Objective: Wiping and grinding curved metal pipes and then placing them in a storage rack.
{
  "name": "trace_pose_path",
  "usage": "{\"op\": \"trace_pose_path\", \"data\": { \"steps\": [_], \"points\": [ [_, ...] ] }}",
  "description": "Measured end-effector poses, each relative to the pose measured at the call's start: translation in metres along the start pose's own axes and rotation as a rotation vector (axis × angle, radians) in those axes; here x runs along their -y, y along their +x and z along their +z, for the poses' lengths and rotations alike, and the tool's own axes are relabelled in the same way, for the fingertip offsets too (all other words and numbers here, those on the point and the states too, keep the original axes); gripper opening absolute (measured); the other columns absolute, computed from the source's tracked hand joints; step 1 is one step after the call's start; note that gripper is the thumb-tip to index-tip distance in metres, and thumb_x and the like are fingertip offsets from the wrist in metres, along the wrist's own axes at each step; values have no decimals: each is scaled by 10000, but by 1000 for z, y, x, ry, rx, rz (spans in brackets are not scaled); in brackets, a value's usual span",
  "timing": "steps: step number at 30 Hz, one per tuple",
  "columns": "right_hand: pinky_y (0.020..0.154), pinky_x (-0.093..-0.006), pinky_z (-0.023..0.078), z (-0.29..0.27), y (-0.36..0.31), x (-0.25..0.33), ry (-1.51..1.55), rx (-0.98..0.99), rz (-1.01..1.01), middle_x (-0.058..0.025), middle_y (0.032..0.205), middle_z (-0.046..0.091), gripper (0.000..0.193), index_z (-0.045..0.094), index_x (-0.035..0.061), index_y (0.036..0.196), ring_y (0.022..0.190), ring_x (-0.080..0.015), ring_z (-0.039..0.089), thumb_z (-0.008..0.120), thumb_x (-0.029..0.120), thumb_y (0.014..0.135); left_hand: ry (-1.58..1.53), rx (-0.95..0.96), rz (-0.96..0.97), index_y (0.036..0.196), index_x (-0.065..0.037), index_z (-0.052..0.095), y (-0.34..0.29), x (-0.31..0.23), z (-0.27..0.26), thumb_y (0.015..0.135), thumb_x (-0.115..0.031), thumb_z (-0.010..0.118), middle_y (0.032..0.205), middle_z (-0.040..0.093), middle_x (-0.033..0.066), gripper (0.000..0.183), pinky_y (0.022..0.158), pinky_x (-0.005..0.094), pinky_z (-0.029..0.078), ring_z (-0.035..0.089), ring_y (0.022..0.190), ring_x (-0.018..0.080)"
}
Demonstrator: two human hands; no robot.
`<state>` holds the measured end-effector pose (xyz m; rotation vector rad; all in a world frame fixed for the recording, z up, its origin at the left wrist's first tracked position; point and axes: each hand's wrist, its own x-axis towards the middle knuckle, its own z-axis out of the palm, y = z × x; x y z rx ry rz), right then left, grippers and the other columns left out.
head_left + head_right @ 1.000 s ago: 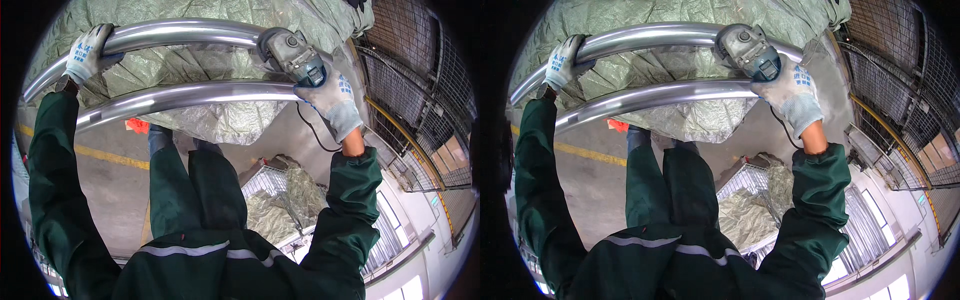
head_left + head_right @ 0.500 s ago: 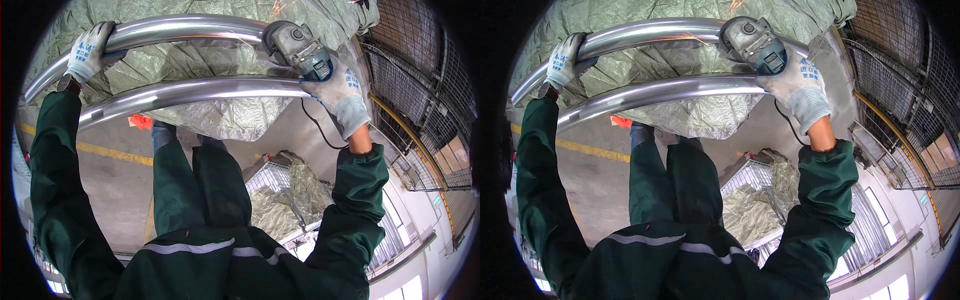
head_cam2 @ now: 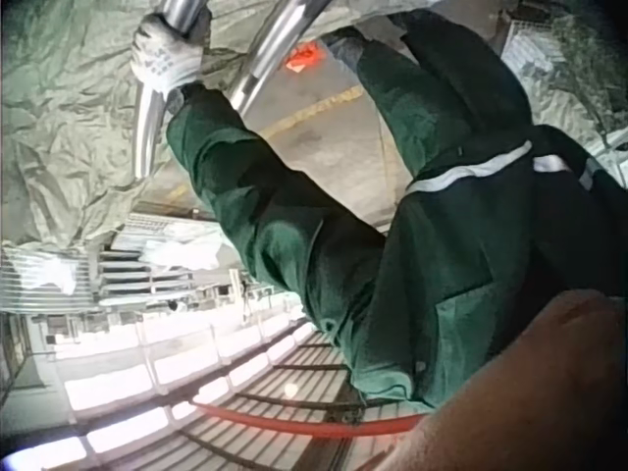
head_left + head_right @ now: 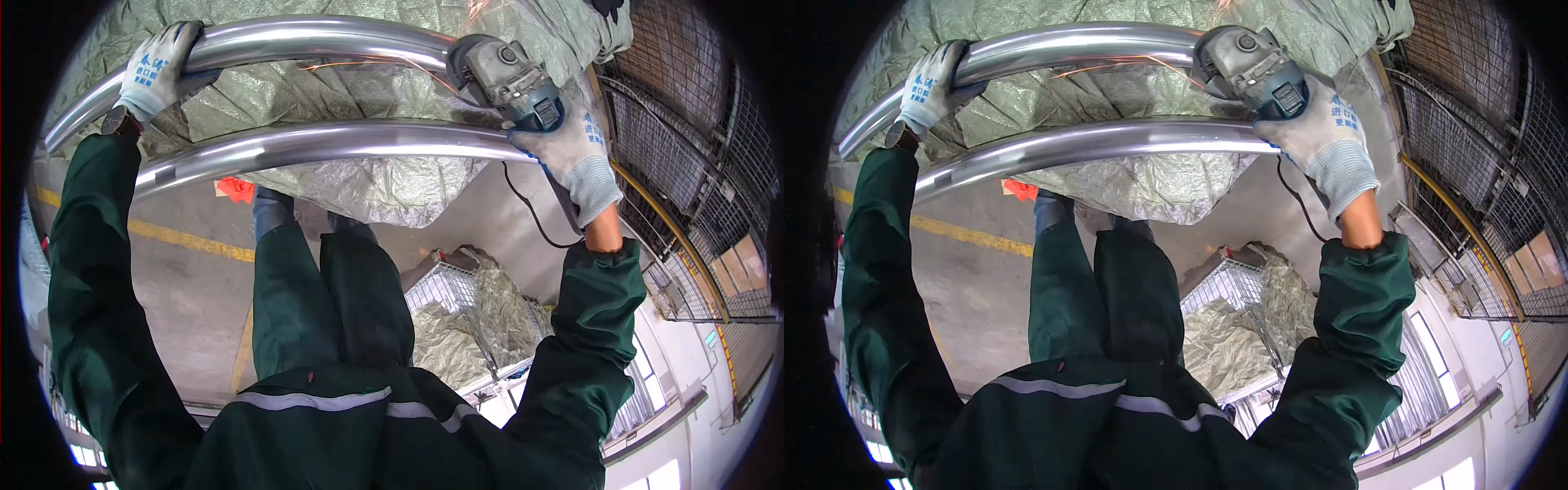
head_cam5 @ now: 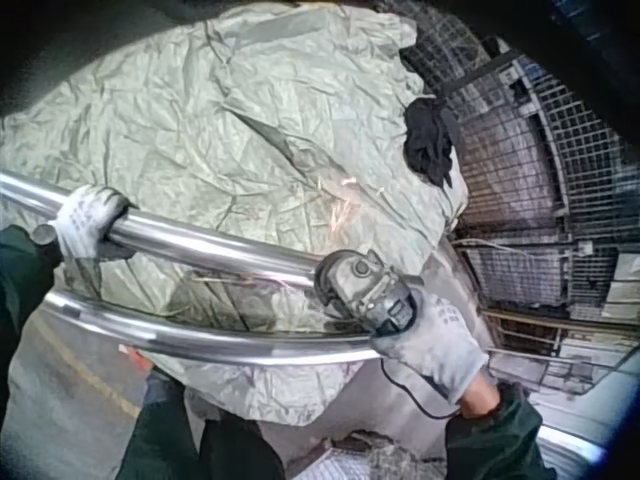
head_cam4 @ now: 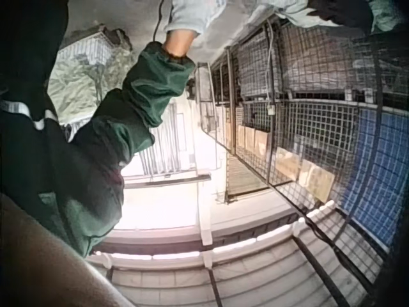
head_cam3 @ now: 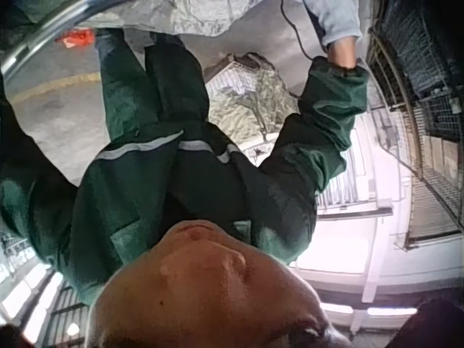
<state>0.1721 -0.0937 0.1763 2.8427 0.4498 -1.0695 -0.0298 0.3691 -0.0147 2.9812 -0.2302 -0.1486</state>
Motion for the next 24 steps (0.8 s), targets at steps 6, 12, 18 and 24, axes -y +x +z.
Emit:
{"op": "trace_pose_path", "data": {
  "steps": [6,12,18,24],
  "points": [
    [748,-313,575,-7,0,5,-79,-24,4,-105,950,737,652,647,37,1177,795,-244,706,768,405,654,7,23,-33,1295,-126,501,-1,-3,-8,752,-423,783,1187,624,72,680,905,398,489,633,1060,275],
    [696,-299,574,-7,3,1,-54,-3,-7,-93,861,734,589,675,37,1100,726,-223,695,770,411,654,30,34,-44,1296,-128,503,0,-6,-7,761,-436,777,1197,623,73,676,921,402,484,631,1066,276],
    [637,-294,570,-11,9,-2,-49,34,-34,-74,769,718,558,687,29,1046,650,-204,677,770,424,660,42,-20,-21,1302,-130,504,-4,-3,-2,774,-442,768,1204,621,72,667,930,407,482,628,1071,279],
    [601,-304,567,-8,15,-6,-85,39,-32,-84,717,700,557,685,-7,979,623,-201,668,770,449,671,67,-36,-5,1310,-132,505,-7,-1,1,782,-442,761,1216,618,72,664,939,407,479,625,1076,280]
  ]
}}
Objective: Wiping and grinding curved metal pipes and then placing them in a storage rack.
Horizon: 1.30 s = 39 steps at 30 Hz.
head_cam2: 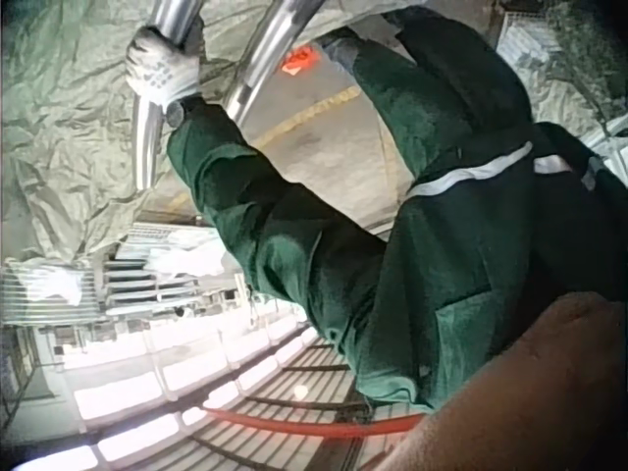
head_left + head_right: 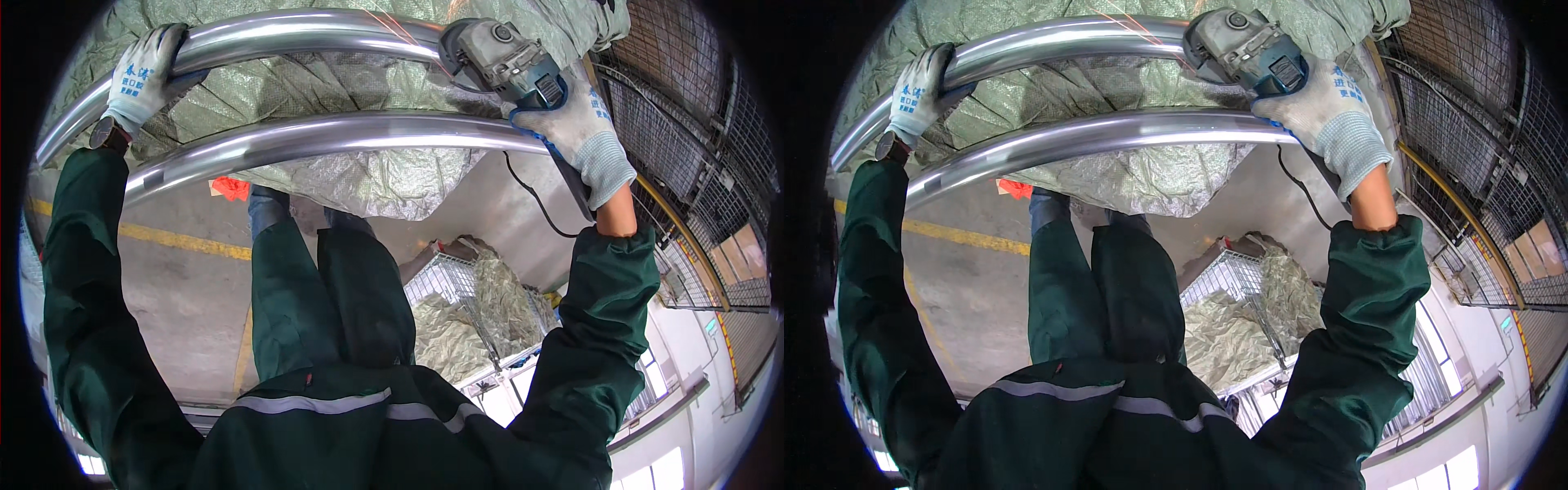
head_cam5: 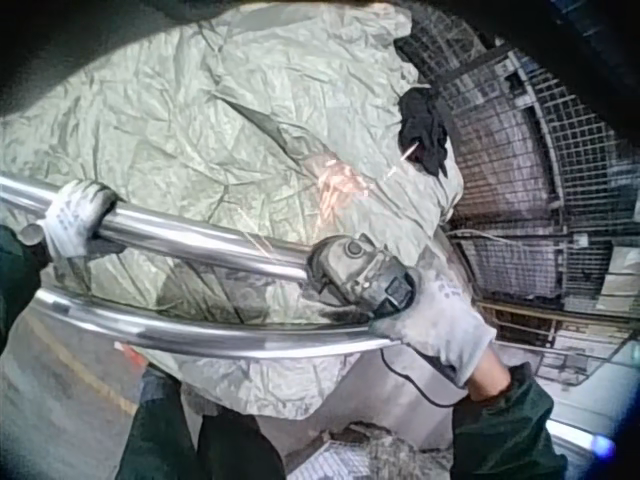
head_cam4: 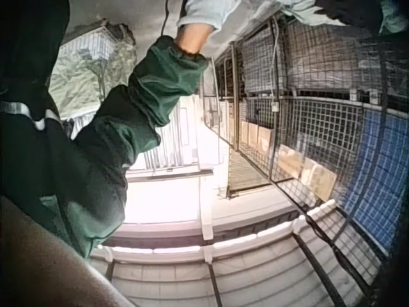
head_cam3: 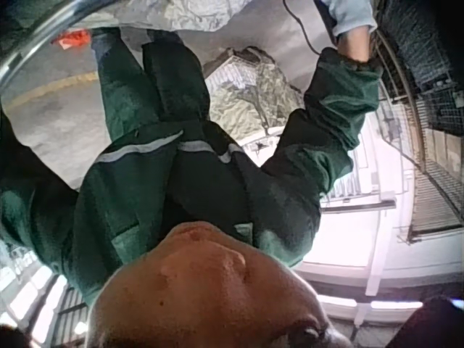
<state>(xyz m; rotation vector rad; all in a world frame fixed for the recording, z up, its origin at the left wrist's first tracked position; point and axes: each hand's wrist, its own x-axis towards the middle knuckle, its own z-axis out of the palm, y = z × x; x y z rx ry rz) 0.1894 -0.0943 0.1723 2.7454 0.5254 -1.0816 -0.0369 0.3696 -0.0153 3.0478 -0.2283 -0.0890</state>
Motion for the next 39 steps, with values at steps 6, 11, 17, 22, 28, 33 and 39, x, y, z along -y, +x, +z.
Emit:
{"op": "trace_pose_path", "data": {
  "steps": [6,11,17,22,28,33,39],
  "points": [
    [579,-310,564,-5,-1,-6,9,24,-23,-99,705,694,574,678,-38,940,624,-207,669,767,465,679,-18,3,-2,1311,-132,509,1,0,-1,787,-441,759,1213,618,70,657,943,400,477,623,1076,277],
    [591,-308,562,-1,1,3,-36,-30,21,-97,737,705,562,684,-22,944,622,-203,663,773,462,671,-36,-17,13,1300,-133,516,0,0,-1,795,-445,753,1202,618,69,639,939,399,478,624,1070,273],
    [628,-304,568,-5,-5,4,0,32,35,-107,784,717,586,674,-19,1027,644,-217,676,775,436,673,-6,-28,5,1288,-129,521,3,-4,-3,791,-443,755,1184,623,71,632,934,397,481,627,1059,274],
    [656,-310,564,15,-2,-9,28,-161,-98,-114,849,727,615,664,-4,1115,678,-228,678,781,404,670,-40,1,-8,1280,-126,521,3,-4,-5,789,-442,756,1170,629,73,630,924,391,489,634,1040,278],
    [694,-317,568,7,-13,-6,100,16,45,-118,898,733,664,642,7,1198,733,-250,693,782,381,667,-62,37,7,1283,-122,516,8,-1,-9,778,-424,769,1157,635,78,640,909,384,498,642,1020,282],
    [744,-321,567,15,-17,-2,123,-87,-35,-134,952,726,670,626,-12,1208,784,-258,692,798,341,665,-92,74,8,1287,-118,510,12,1,-11,773,-404,777,1156,636,81,646,899,385,503,642,1016,288],
    [812,-333,568,15,-19,-2,131,-75,24,-185,1007,697,656,589,-69,1190,849,-263,677,846,230,666,-167,80,22,1294,-114,503,15,6,-10,767,-388,782,1155,633,89,656,889,389,508,639,1021,295]
  ]
}}
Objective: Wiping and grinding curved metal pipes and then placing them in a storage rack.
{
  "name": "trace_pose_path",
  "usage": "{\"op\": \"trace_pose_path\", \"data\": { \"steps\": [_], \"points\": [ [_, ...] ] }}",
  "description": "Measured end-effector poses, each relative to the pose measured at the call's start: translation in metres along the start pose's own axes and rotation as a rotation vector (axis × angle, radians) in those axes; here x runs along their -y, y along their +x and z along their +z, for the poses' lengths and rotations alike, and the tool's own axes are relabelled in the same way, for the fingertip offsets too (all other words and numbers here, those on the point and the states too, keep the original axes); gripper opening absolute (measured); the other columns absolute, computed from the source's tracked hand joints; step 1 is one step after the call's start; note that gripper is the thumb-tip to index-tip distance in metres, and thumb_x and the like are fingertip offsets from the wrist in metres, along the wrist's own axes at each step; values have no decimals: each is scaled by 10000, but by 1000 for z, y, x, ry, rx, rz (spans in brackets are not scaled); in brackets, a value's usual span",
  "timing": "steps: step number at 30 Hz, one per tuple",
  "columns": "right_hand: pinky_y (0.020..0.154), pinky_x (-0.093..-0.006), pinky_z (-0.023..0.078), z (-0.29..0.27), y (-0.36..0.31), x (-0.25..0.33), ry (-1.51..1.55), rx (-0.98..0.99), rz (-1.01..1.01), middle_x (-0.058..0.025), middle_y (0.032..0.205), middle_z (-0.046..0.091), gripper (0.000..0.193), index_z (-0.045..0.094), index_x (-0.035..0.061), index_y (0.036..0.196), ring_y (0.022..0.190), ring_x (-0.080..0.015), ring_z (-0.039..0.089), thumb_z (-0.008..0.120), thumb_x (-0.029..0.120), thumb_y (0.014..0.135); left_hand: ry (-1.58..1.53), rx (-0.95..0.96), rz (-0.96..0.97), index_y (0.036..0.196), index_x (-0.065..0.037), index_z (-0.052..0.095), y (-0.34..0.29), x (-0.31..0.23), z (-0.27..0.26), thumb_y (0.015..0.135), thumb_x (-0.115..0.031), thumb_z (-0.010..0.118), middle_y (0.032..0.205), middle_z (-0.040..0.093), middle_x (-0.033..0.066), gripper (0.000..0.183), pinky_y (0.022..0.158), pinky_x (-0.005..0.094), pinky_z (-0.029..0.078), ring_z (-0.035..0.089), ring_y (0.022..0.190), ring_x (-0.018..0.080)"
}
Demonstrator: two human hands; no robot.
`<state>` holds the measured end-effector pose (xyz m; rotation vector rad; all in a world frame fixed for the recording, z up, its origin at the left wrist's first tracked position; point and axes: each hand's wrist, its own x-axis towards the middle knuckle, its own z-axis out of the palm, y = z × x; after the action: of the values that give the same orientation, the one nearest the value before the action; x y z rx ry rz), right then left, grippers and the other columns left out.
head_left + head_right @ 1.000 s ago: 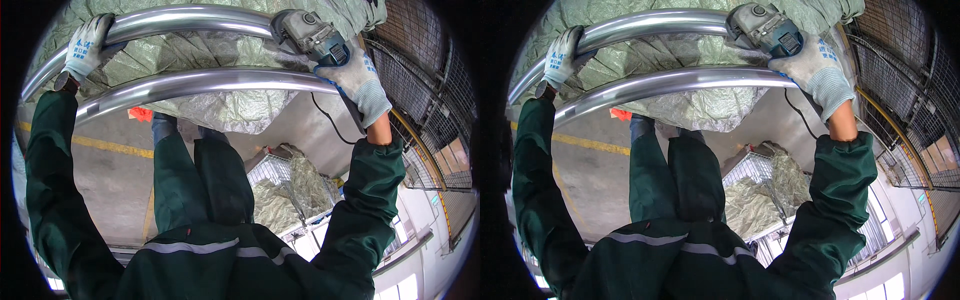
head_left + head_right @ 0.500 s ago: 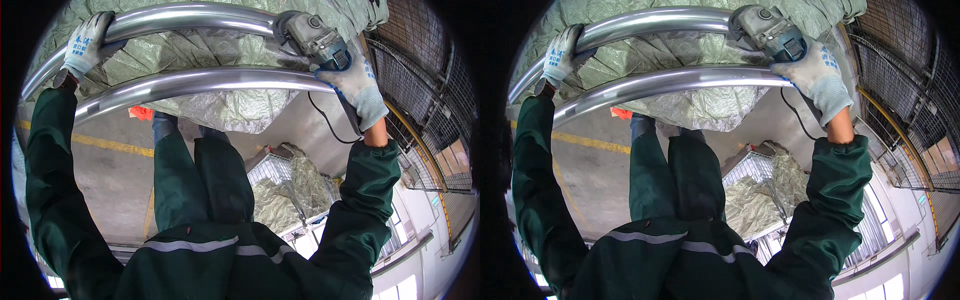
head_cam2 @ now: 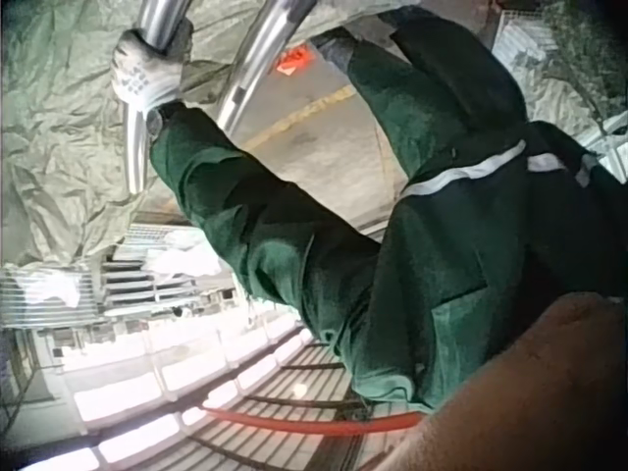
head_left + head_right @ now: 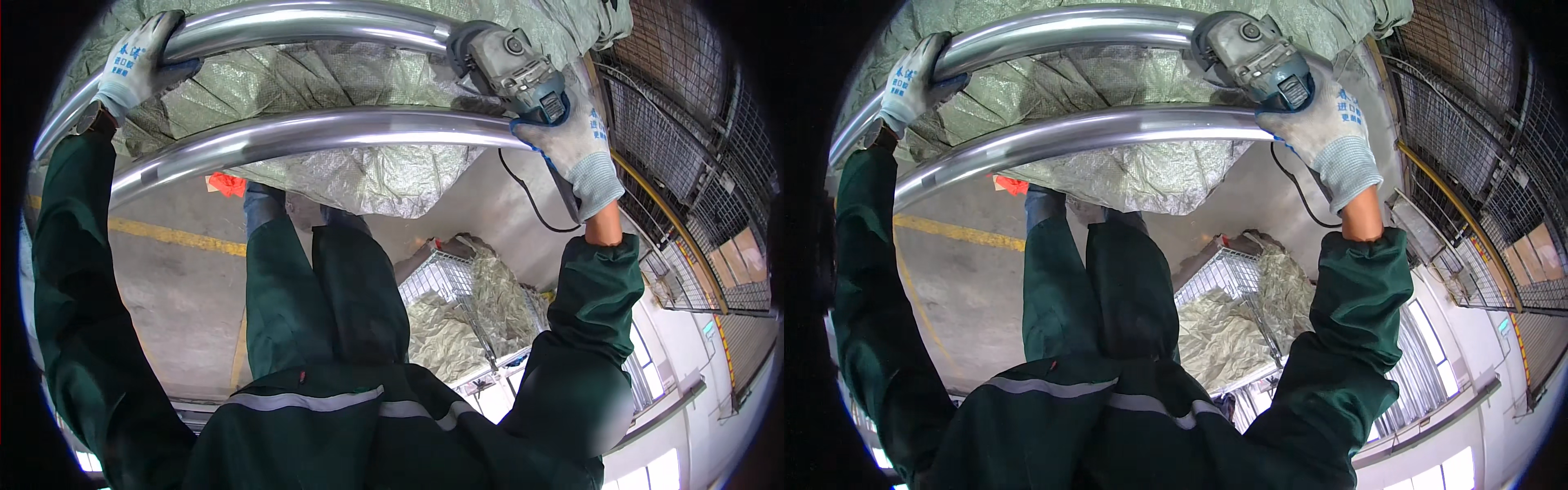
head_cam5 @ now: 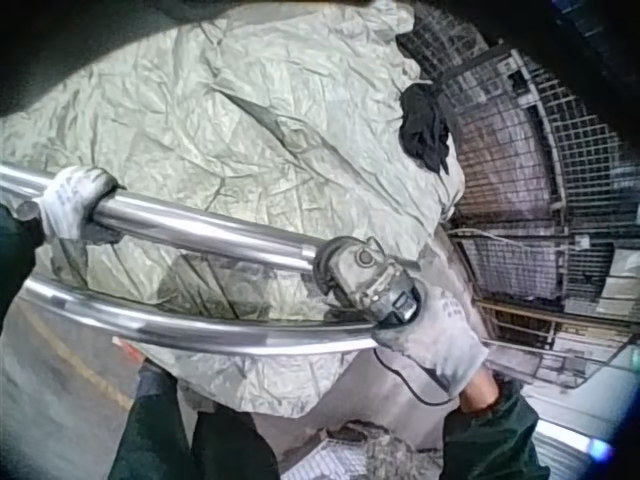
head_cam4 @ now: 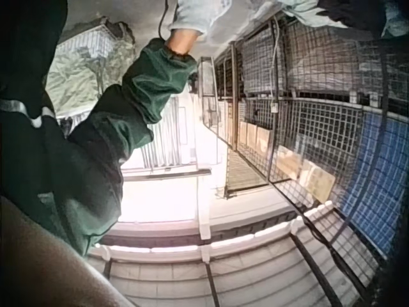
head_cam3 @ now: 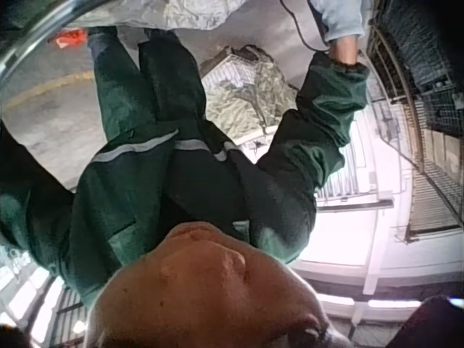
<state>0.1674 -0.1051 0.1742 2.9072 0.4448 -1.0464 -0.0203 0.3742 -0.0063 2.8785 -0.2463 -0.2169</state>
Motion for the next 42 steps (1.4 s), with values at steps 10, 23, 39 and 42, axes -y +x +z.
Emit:
{"op": "trace_pose_path", "data": {
  "steps": [10,23,39,42],
  "points": [
    [774,-307,568,20,8,-23,0,-54,-13,-162,974,706,570,609,-45,1148,808,-230,673,830,191,678,-10,14,14,1297,-96,521,12,-6,-9,721,-326,815,1174,621,92,686,886,391,504,634,1021,306],
    [743,-287,547,16,7,-17,118,-38,-45,-120,916,707,461,647,-39,1067,767,-188,652,819,168,693,30,-4,20,1283,-102,500,3,-5,-3,727,-368,800,1198,594,82,685,886,386,507,626,1037,290],
    [722,-336,572,16,6,-27,112,-2,-5,-139,942,731,632,663,-16,1139,746,-260,688,804,370,658,52,-15,-19,1264,-99,510,1,-11,-6,724,-371,800,1166,600,79,671,887,382,501,626,1029,278],
    [727,-336,574,13,3,-19,89,20,39,-145,956,733,660,661,-10,1152,762,-272,697,810,388,647,59,-14,-10,1268,-101,508,2,-10,-5,728,-370,800,1168,599,77,669,886,379,500,628,1028,275]
  ]
}}
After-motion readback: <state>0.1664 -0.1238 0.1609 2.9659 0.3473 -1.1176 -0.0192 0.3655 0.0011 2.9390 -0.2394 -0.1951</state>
